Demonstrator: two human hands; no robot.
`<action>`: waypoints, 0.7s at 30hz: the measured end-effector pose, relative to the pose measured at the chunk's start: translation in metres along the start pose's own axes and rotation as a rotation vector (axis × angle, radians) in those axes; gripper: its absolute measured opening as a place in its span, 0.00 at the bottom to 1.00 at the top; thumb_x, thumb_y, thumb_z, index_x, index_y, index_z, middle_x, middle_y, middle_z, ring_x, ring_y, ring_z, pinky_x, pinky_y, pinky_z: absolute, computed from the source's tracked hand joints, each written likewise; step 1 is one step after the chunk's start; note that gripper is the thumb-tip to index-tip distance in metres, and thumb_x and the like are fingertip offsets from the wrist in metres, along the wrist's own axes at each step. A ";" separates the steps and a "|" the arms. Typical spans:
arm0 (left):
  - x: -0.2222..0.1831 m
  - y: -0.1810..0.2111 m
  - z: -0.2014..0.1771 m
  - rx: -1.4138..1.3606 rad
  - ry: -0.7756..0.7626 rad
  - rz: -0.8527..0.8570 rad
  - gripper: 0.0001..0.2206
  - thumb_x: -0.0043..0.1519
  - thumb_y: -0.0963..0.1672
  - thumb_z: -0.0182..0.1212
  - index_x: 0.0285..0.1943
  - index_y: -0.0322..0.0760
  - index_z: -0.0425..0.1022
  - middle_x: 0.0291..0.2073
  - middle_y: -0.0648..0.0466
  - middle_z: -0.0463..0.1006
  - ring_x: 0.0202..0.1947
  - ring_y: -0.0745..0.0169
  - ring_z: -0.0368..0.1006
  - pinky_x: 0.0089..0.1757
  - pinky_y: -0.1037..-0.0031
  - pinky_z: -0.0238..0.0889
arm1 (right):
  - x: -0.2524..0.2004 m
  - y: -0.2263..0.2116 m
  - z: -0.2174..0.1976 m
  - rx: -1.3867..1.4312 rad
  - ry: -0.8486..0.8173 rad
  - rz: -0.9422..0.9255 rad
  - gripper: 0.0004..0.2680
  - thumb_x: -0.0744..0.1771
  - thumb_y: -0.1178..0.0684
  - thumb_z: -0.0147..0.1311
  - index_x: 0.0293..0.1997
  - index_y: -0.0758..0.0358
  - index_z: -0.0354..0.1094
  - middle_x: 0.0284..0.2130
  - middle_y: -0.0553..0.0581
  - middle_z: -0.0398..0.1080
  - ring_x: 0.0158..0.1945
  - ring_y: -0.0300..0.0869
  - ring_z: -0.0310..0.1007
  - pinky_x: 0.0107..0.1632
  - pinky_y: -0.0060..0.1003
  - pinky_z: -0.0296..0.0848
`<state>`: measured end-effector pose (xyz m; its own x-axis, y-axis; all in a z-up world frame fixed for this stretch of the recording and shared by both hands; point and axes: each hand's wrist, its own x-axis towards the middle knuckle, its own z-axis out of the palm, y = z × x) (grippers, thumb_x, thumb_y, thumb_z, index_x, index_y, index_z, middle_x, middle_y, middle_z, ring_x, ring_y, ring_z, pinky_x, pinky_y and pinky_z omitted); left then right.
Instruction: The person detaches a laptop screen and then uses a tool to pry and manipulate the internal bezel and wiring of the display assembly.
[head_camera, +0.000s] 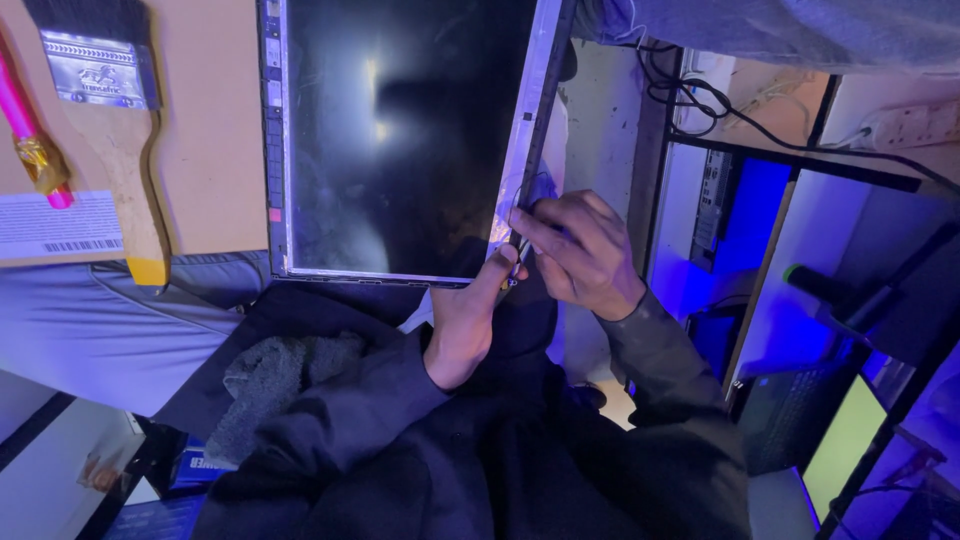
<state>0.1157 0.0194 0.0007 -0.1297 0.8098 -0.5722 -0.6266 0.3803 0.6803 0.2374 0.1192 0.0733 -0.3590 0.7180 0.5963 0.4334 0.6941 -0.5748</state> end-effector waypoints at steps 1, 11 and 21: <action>0.000 -0.001 0.001 -0.010 0.011 -0.013 0.14 0.60 0.37 0.69 0.54 0.32 0.77 0.39 0.50 0.83 0.29 0.53 0.81 0.33 0.69 0.76 | -0.001 0.002 0.000 0.012 -0.013 0.003 0.13 0.72 0.55 0.45 0.45 0.72 0.80 0.32 0.68 0.74 0.26 0.56 0.72 0.32 0.50 0.74; 0.003 0.011 0.010 -0.040 0.057 -0.052 0.15 0.59 0.35 0.68 0.55 0.30 0.77 0.37 0.50 0.83 0.26 0.55 0.80 0.31 0.71 0.77 | 0.005 0.002 0.007 0.170 0.063 0.145 0.05 0.68 0.61 0.60 0.39 0.74 0.80 0.29 0.67 0.75 0.23 0.57 0.72 0.27 0.49 0.72; -0.001 0.027 0.018 -0.042 0.100 -0.085 0.15 0.58 0.36 0.71 0.54 0.31 0.78 0.35 0.50 0.84 0.26 0.59 0.80 0.30 0.74 0.77 | -0.001 -0.011 0.005 0.269 0.074 0.473 0.04 0.65 0.62 0.68 0.35 0.72 0.78 0.26 0.63 0.76 0.24 0.50 0.73 0.29 0.42 0.72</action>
<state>0.1126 0.0364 0.0278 -0.1495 0.7263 -0.6710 -0.6701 0.4246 0.6088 0.2286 0.1110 0.0760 -0.1129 0.9560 0.2707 0.3037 0.2926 -0.9067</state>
